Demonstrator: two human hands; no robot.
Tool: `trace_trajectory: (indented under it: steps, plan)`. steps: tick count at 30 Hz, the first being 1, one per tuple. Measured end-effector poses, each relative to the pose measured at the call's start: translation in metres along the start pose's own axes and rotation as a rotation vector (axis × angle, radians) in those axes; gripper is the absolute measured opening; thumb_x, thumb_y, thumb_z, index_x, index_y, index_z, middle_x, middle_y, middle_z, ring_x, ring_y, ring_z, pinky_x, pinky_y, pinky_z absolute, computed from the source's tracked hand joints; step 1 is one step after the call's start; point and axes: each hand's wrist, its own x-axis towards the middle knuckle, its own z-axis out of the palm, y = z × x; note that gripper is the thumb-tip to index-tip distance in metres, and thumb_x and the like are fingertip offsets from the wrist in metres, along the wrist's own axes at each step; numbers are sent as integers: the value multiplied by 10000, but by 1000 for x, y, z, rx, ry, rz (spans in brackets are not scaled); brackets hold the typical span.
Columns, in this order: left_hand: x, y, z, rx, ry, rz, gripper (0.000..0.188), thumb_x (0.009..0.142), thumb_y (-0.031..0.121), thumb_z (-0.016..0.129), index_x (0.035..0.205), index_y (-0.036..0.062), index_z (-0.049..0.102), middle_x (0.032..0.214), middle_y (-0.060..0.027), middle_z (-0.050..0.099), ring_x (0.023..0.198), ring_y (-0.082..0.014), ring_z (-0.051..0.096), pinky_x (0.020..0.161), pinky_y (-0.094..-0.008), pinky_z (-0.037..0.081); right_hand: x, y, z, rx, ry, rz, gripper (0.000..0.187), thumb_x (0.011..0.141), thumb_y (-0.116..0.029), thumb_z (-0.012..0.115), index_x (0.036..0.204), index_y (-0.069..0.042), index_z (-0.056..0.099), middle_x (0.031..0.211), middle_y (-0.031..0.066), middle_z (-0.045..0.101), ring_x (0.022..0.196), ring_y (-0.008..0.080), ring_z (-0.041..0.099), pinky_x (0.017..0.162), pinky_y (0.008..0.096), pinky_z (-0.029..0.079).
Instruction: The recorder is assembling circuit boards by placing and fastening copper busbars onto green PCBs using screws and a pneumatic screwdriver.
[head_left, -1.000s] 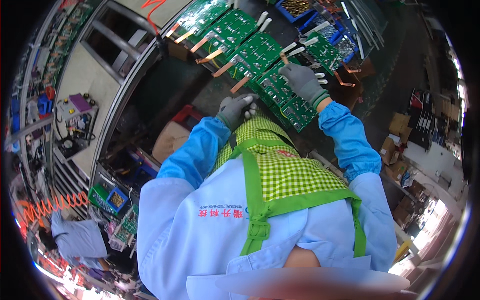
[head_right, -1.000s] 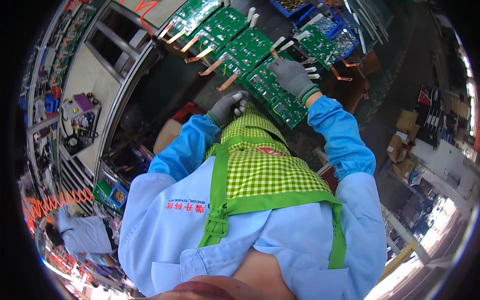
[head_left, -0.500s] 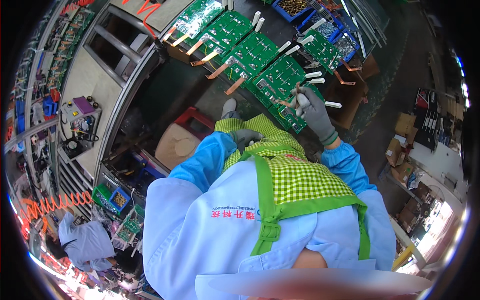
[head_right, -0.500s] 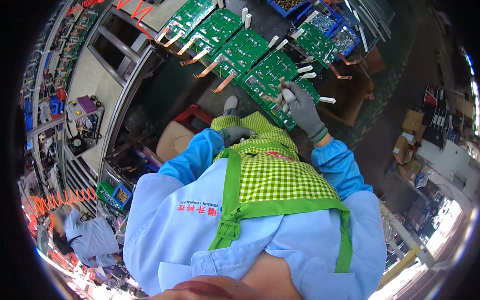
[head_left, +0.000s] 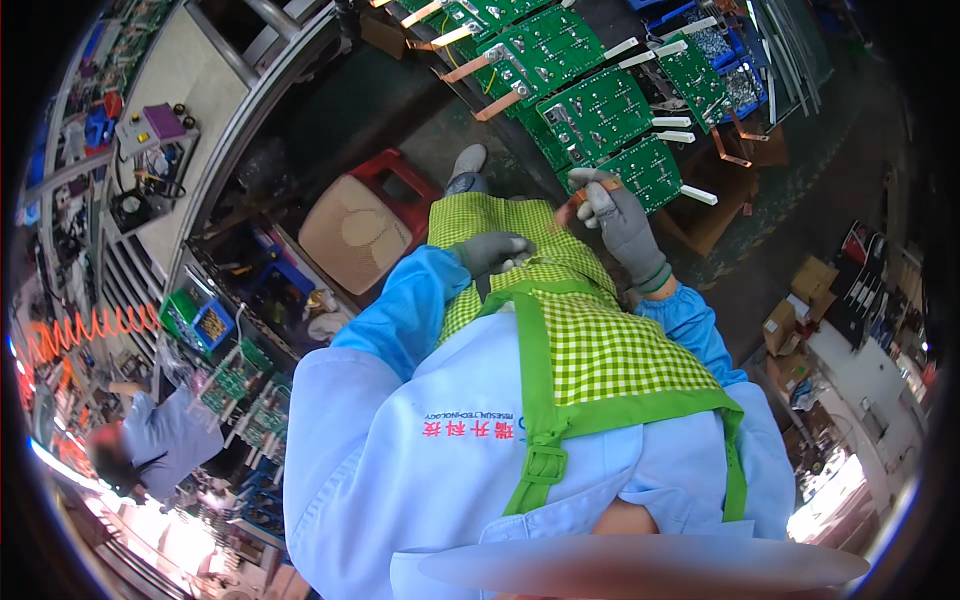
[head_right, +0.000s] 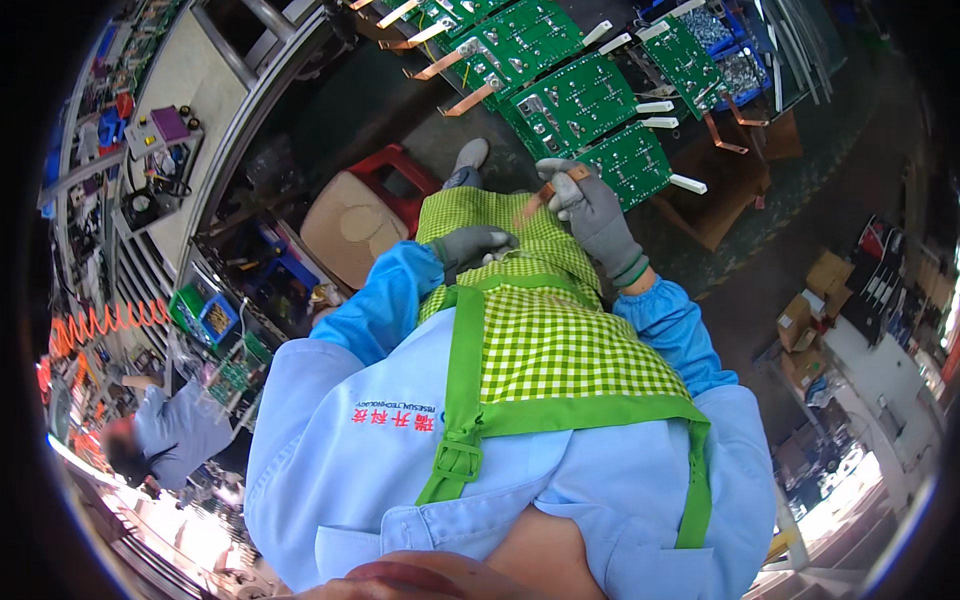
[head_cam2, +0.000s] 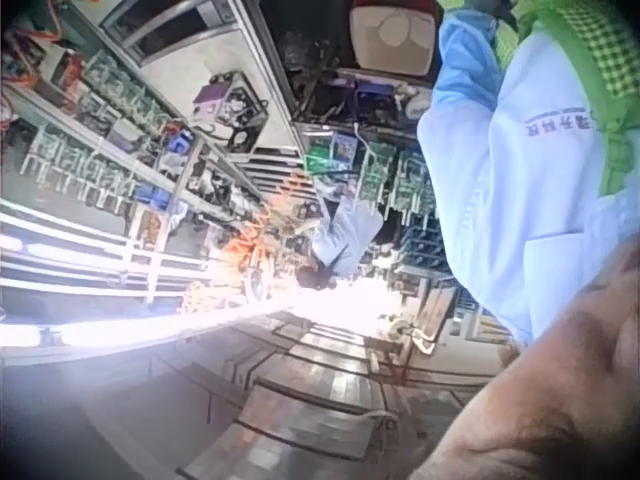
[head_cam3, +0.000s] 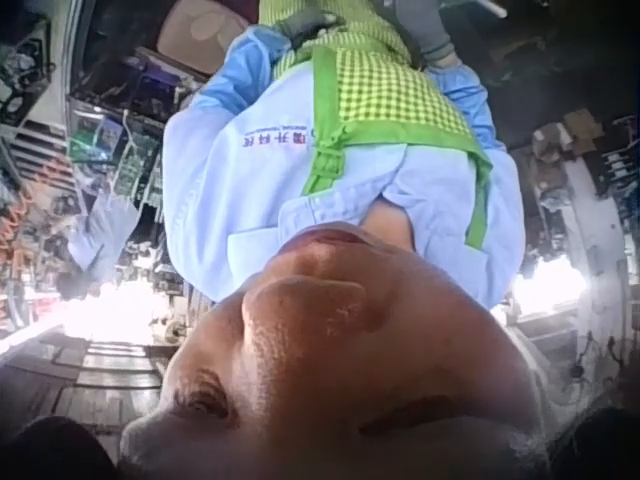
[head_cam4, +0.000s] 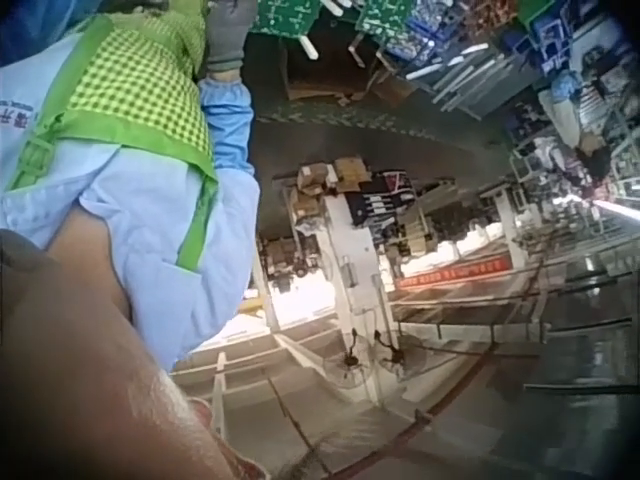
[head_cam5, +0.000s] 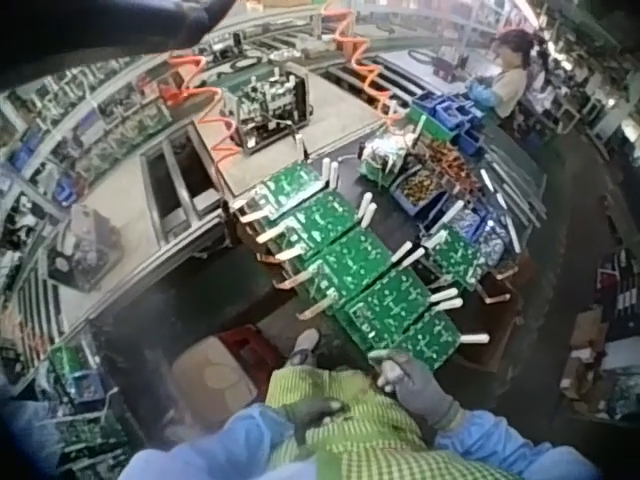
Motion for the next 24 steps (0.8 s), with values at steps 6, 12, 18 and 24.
trace_trajectory:
  steps: [6, 12, 18, 24]
  plan:
    - [-26, -22, -19, -495, 279, 215, 274, 940, 234, 447, 1130, 38, 466, 787, -18, 520, 613, -92, 497, 475, -146, 417, -8, 15, -1, 35, -102, 30, 368, 954, -279, 419, 1201, -21, 508, 1080, 68, 589, 730, 51, 522, 642, 182, 455]
    - [-57, -22, -26, -647, 380, 353, 328, 932, 181, 441, 1223, 31, 414, 1101, -101, 554, 822, -161, 579, 634, -220, 540, -3, 31, 27, -37, -161, 64, 319, 932, -189, 453, 1187, -9, 517, 1046, 51, 598, 725, 49, 524, 647, 187, 454]
    - [-65, -27, -59, -638, 389, 522, 339, 934, 202, 422, 1196, -12, 440, 1040, -102, 587, 759, -137, 558, 621, -206, 497, 16, 38, 71, 7, -276, 99, 293, 919, -234, 492, 1094, -4, 541, 956, 51, 597, 820, 112, 574, 710, 241, 483]
    - [-84, -27, -155, -633, 719, 639, 273, 935, 218, 429, 1157, 64, 477, 1003, -95, 607, 687, -111, 540, 563, -206, 444, 72, 97, 141, 27, -209, 167, 245, 926, -206, 467, 1044, -7, 550, 883, 63, 588, 784, 131, 579, 733, 273, 480]
